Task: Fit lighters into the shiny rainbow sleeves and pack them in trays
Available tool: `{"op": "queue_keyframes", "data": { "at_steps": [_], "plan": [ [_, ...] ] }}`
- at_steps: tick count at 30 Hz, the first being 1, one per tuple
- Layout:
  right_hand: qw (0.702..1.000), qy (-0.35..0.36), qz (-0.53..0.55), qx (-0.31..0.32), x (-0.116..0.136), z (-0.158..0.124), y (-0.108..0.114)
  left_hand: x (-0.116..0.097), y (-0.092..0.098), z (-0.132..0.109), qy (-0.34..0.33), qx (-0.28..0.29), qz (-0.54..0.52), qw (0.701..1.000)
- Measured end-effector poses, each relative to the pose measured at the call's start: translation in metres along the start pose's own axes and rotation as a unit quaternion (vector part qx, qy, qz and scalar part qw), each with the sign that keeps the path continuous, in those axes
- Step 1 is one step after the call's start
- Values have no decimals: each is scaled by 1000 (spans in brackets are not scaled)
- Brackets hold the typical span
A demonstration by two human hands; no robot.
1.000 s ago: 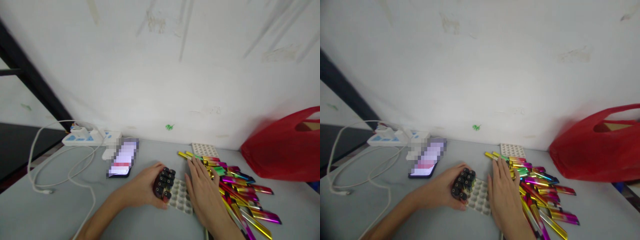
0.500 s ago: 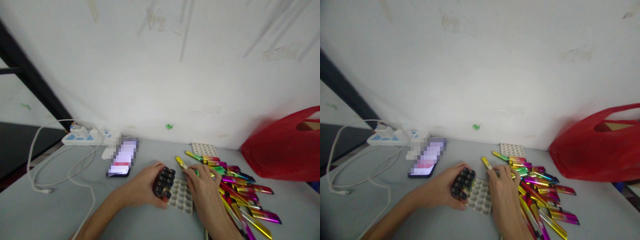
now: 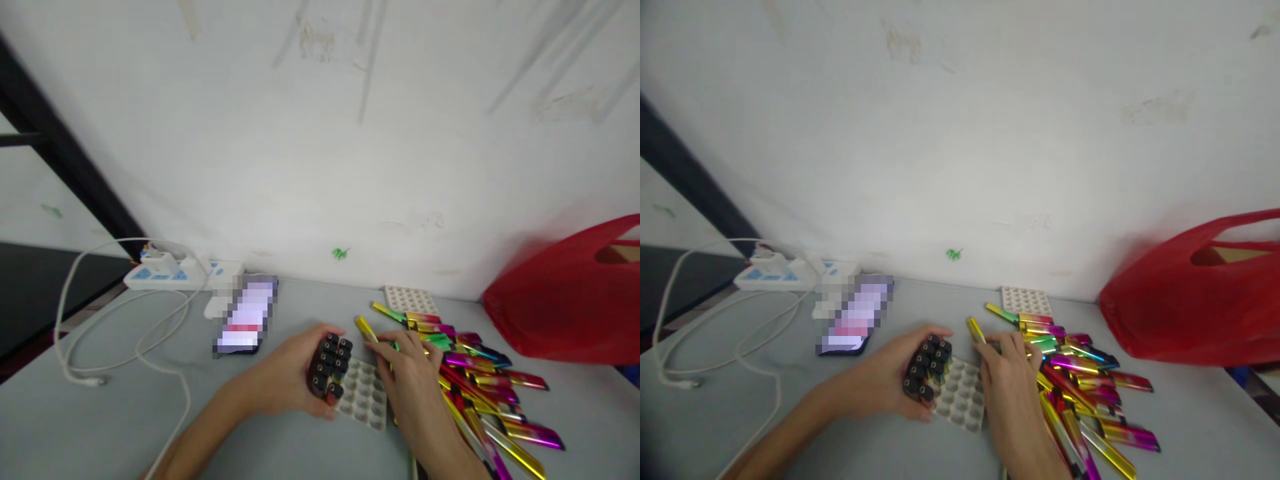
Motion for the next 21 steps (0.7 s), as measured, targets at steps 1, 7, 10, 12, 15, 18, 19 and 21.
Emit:
{"op": "queue_keyframes", "data": {
  "at_steps": [1, 7, 10, 12, 15, 18, 19, 21],
  "plan": [
    [1000, -3, 9, -4, -1, 0, 0, 0, 0, 0, -3, -1, -4, 1000],
    [999, -22, 40, -29, -4, -1, 0, -4, 4, 0, -32, -18, 16, 999],
    [999, -16, 35, -23, -2, 0, 0, -7, 5, -1, -41, -25, 19, 999],
    [999, -10, 35, -9, 0, 1, 0, -7, 5, -1, -37, -25, 16, 999],
    [998, -1, 57, 2, 2, 2, 1, -7, 5, -2, -25, -22, 18, 999],
    [994, 3, 104, -19, 5, 2, 5, -11, 5, -3, -36, -25, 31, 999],
    [992, -1, 122, -36, 6, 2, 7, -11, 5, -3, -39, -27, 36, 998],
    [984, -16, 162, -73, 5, 0, 13, -11, 5, -3, -40, -28, 44, 998]
  ]
}}
Point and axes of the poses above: each hand's wrist, its own z-axis towards the middle knuckle, its own y-axis out of the back of the hand, x = y × z, the point moved 9 cm from there along z, towards the middle knuckle, and after that the axes turned 11 degrees about y, right-handed, at the moved point
